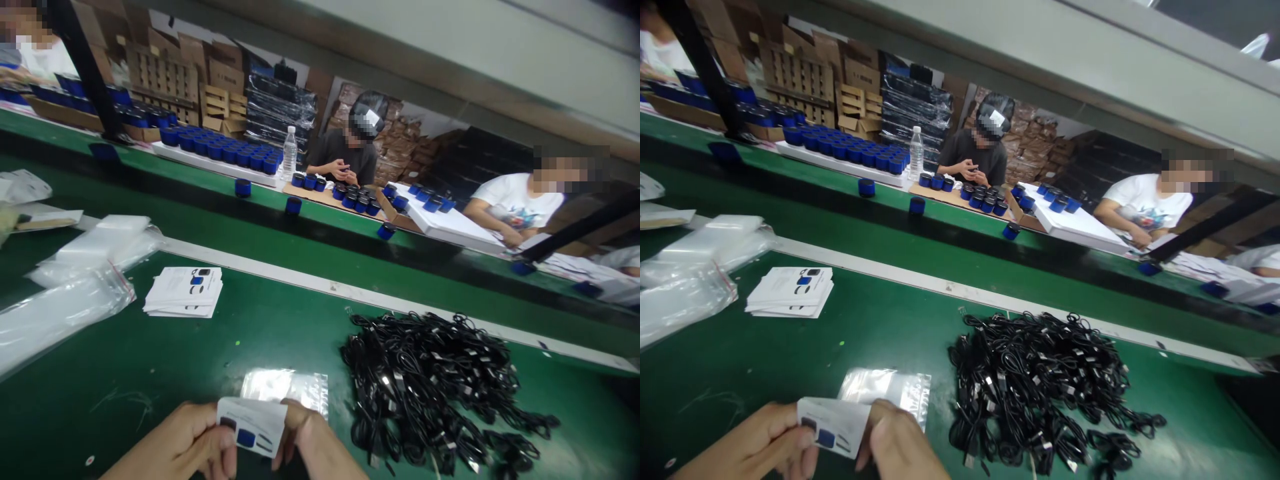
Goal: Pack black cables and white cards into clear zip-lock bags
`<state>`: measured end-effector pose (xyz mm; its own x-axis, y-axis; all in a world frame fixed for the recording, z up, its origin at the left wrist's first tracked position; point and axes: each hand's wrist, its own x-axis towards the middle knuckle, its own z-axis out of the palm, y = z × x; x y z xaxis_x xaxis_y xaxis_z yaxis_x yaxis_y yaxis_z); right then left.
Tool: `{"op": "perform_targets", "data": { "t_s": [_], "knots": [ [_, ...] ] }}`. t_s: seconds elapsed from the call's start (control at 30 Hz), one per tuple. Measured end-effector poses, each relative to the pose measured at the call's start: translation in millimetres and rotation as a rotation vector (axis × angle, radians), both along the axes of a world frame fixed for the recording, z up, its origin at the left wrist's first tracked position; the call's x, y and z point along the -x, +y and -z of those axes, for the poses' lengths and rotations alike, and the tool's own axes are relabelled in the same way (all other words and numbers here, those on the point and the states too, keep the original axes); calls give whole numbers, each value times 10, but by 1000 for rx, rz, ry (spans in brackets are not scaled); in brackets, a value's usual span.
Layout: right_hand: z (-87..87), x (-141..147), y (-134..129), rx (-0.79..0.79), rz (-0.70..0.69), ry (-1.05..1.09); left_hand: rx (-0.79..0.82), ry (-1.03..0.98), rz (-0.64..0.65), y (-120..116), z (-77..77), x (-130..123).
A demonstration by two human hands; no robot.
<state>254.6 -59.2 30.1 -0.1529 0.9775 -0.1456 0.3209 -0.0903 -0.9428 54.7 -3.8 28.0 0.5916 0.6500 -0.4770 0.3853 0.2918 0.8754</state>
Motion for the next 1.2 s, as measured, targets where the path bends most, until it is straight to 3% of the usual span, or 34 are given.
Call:
{"op": "perform_targets", "data": {
  "t_s": [0.1, 0.23, 0.3, 0.37, 0.5, 0.63, 0.73, 1.0, 1.2],
  "knots": [
    [-135, -85, 92, 46, 15, -88, -91, 30, 88, 38, -90, -3],
    [-135, -83, 248, 2, -39, -187, -197, 49, 158, 126, -161, 17],
    [-78, -127, 354, 23, 43, -190, -410, 169, 96, 257, -155, 92],
    [1, -210, 479, 48, 148, -183, -780, 424, -14, 465, -138, 221],
    [176, -362, 701, 26, 320, -188, -1003, 601, -110, 1015, -116, 534],
    [306, -397, 774, 14, 428, -201, -1049, 680, -1, 1458, -109, 739],
    [332, -400, 745, 14, 445, -217, -1040, 725, 94, 1605, -104, 800],
    [203, -383, 560, -48, 479, -454, -998, 799, 240, 1628, -222, 837],
    [230, -380, 463, -201, 489, -589, -971, 818, 291, 1648, -334, 804]
  ]
}}
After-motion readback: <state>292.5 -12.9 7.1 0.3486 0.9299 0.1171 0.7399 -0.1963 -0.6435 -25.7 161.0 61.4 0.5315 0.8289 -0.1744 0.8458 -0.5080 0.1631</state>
